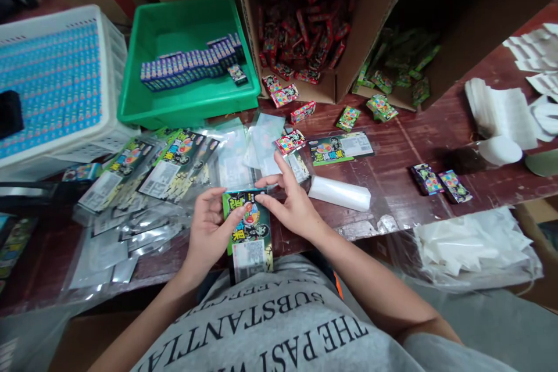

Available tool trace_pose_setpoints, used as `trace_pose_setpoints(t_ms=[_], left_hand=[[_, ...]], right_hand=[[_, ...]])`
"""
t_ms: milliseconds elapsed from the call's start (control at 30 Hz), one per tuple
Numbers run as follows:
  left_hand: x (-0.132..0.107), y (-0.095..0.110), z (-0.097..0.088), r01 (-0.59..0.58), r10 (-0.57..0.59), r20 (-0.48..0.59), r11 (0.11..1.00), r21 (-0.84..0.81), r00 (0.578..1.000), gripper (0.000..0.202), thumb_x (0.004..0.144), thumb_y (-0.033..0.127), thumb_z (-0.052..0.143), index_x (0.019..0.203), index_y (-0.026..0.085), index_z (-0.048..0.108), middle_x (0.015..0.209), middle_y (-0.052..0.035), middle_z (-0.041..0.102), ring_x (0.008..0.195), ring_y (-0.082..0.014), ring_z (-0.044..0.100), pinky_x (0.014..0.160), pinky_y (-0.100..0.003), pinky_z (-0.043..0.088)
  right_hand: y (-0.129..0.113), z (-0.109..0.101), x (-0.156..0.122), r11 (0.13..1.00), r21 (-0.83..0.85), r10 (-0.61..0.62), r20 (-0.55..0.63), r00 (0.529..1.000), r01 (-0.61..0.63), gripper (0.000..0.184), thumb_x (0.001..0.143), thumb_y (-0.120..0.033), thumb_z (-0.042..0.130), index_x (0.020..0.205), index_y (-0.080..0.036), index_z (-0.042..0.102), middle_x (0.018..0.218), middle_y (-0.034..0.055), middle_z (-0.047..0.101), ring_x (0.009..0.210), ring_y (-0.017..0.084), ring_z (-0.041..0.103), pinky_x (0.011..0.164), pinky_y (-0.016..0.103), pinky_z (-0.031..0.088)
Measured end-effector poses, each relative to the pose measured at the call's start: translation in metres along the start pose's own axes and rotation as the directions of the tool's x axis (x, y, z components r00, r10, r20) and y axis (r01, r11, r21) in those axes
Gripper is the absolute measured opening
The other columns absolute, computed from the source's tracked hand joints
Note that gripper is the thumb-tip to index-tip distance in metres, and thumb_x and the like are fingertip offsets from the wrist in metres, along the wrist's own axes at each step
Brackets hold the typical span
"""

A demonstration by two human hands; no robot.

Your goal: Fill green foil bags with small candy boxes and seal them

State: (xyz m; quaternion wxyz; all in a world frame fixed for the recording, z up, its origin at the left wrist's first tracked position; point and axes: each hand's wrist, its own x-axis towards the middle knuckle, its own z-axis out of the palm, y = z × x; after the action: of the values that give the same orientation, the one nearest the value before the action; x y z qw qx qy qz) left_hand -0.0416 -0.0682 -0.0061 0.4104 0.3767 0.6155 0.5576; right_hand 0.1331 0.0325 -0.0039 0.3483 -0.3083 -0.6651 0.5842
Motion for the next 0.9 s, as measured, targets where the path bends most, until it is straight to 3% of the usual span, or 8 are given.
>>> trace_pose_setpoints(t_ms=[167,300,400,500,600,700,800,900], left_hand=[[0.005,-0.002,-0.018,0.039,-0.045,0.073,0.996,0.078,0.996,0.028,0.092,0.035,0.070,0.112,0.024,0.054,0.115,-0.0056,0.071,0.105,-0.0194,0.070,0.091,-0.033,0.057],[0.011,0.001,-0.031,0.010,-0.012,0.034,0.996,0.083,0.999,0.015,0.095,0.032,0.064,0.105,0.022,0.058,0.122,-0.0081,0.072,0.113,-0.0199,0.068,0.099,-0.036,0.054],[0.013,0.007,-0.036,0.026,-0.031,0.054,0.996,0.084,0.998,0.023,0.092,0.032,0.068,0.112,0.023,0.063,0.112,-0.0061,0.075,0.105,-0.0194,0.070,0.096,-0.036,0.055],[0.015,0.018,-0.039,0.069,-0.086,0.120,0.988,0.137,0.989,0.020,0.093,0.038,0.067,0.100,0.021,0.073,0.107,-0.0057,0.077,0.104,-0.0208,0.070,0.099,-0.037,0.054],[0.021,0.028,-0.042,0.128,-0.143,0.110,0.982,0.139,0.984,0.019,0.087,0.039,0.073,0.092,0.020,0.075,0.094,-0.0034,0.079,0.090,-0.0196,0.071,0.089,-0.035,0.056],[0.029,0.035,-0.047,0.165,-0.179,0.106,0.978,0.126,0.978,0.018,0.081,0.038,0.077,0.086,0.020,0.075,0.086,-0.0015,0.077,0.081,-0.0171,0.069,0.084,-0.033,0.056],[0.033,0.038,-0.053,0.175,-0.192,0.136,0.976,0.127,0.972,0.017,0.082,0.038,0.077,0.082,0.021,0.076,0.085,-0.0011,0.078,0.079,-0.0162,0.070,0.085,-0.033,0.056],[0.030,0.037,-0.060,0.165,-0.190,0.191,0.976,0.143,0.963,0.017,0.084,0.038,0.076,0.085,0.022,0.078,0.089,-0.0020,0.080,0.083,-0.0174,0.072,0.088,-0.035,0.057]], right_hand=[[0.015,0.008,-0.006,0.981,0.158,0.105,0.047,0.993,-0.111,0.092,0.095,-0.034,0.068,0.165,-0.036,0.009,0.123,0.0048,0.072,0.110,0.021,0.067,0.105,0.047,0.050],[0.015,0.014,-0.007,0.974,0.206,0.094,-0.003,0.996,-0.091,0.102,0.092,-0.033,0.071,0.164,-0.044,0.000,0.143,0.0060,0.062,0.115,0.021,0.067,0.104,0.046,0.053],[0.006,0.014,-0.001,0.968,0.213,0.126,0.048,0.991,-0.133,0.098,0.091,-0.035,0.072,0.164,-0.041,0.006,0.120,0.0035,0.072,0.101,0.021,0.069,0.099,0.047,0.055],[-0.006,0.014,0.005,0.963,0.207,0.162,0.066,0.985,-0.173,0.089,0.089,-0.037,0.075,0.160,-0.036,0.022,0.098,0.0005,0.073,0.090,0.020,0.068,0.094,0.045,0.056],[-0.018,0.019,0.012,0.961,0.190,0.196,0.043,0.980,-0.201,0.083,0.085,-0.034,0.079,0.153,-0.030,0.032,0.093,-0.0010,0.071,0.085,0.018,0.067,0.087,0.039,0.055],[-0.026,0.026,0.020,0.933,0.223,0.286,0.018,0.958,-0.282,0.088,0.079,-0.030,0.082,0.151,-0.026,0.031,0.091,-0.0019,0.071,0.080,0.016,0.066,0.081,0.036,0.055],[-0.030,0.029,0.026,0.902,0.249,0.360,0.017,0.933,-0.352,0.093,0.076,-0.029,0.083,0.153,-0.024,0.030,0.087,-0.0026,0.072,0.076,0.016,0.066,0.080,0.036,0.055],[-0.031,0.028,0.024,0.906,0.239,0.351,0.039,0.936,-0.350,0.096,0.078,-0.030,0.083,0.156,-0.023,0.028,0.089,-0.0019,0.073,0.081,0.017,0.068,0.086,0.038,0.055]])
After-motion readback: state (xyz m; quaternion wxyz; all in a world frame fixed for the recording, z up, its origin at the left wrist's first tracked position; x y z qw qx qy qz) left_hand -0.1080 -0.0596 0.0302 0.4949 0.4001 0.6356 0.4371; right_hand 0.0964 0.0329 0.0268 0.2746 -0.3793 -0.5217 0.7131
